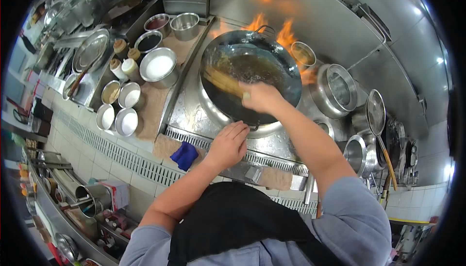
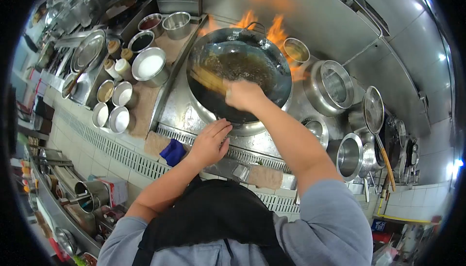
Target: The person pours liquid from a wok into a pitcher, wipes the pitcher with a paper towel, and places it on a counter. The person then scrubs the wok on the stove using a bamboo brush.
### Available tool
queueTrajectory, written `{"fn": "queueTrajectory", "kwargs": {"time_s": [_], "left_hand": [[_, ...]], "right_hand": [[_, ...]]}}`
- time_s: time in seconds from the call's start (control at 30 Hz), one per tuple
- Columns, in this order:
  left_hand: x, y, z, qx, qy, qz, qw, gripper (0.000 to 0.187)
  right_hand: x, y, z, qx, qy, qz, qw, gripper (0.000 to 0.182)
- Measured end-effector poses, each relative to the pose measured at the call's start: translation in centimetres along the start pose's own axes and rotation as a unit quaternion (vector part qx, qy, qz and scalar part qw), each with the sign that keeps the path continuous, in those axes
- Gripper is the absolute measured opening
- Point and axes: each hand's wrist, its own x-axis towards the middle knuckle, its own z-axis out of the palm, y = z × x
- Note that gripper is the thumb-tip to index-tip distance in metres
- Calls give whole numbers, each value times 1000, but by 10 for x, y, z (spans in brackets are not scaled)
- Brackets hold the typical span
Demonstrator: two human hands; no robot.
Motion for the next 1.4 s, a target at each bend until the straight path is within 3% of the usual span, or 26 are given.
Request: {"fn": "queueTrajectory", "kwargs": {"time_s": [0.17, 0.3, 0.37, 0.43, 0.53, 0.6, 0.7, 0.77, 0.8, 0.87, 0.93, 1.0, 1.07, 1.13, 1.23, 1.33, 1.4], "left_hand": [[-6, 3, -3, 7, -17, 8, 1000, 39], [-3, 10, -5, 26, -2, -31, 999, 41], [-5, 5, -10, 13, 1, -23, 1000, 40], [-5, 2, -14, 15, -10, -11, 1000, 39], [-3, 1, -13, 5, -12, -2, 1000, 37], [0, -3, -13, -5, -16, -8, 1000, 36], [-4, 1, -8, 2, 15, -34, 999, 33], [-3, -2, -8, -6, 18, -14, 1000, 31], [-3, -5, -10, -13, 16, 6, 1000, 29], [2, -15, -18, -12, 14, -5, 1000, 26], [11, -23, -19, -21, 25, -25, 999, 23], [22, -31, -23, 7, 15, 40, 999, 18], [29, -28, -23, 4, -4, 26, 1000, 14], [35, -23, -16, 68, -80, -5, 994, 18], [34, -34, 11, 61, -104, -4, 993, 28], [42, -43, 18, 54, -126, -11, 990, 33], [36, -39, 19, 49, -139, 4, 989, 34]], "right_hand": [[-63, 15, -41, -86, -73, -117, 987, 57], [17, 8, -11, -42, 14, -95, 994, 58], [34, 3, 13, 112, 105, -22, 988, 60], [-5, 0, 13, 62, 48, -60, 995, 60], [-78, -11, -41, -31, -110, -87, 990, 58], [-50, -12, -36, -36, -74, -90, 993, 55], [34, -10, -22, 49, 23, -24, 998, 39], [99, 1, 6, 69, 128, 138, 980, 44], [95, -1, 4, 68, 129, 138, 980, 44], [70, -4, -2, 109, 98, 92, 985, 50], [21, 0, 13, 44, -4, -16, 999, 54], [-50, 4, -7, -57, -111, -29, 992, 58], [-79, 26, -25, -174, -217, 75, 958, 54], [-65, 83, -16, -282, -139, 109, 943, 52], [26, 115, -13, -206, -20, 197, 958, 51], [72, 56, 8, -83, 32, 247, 965, 50], [69, 29, 35, -71, 42, 217, 973, 51]]}}
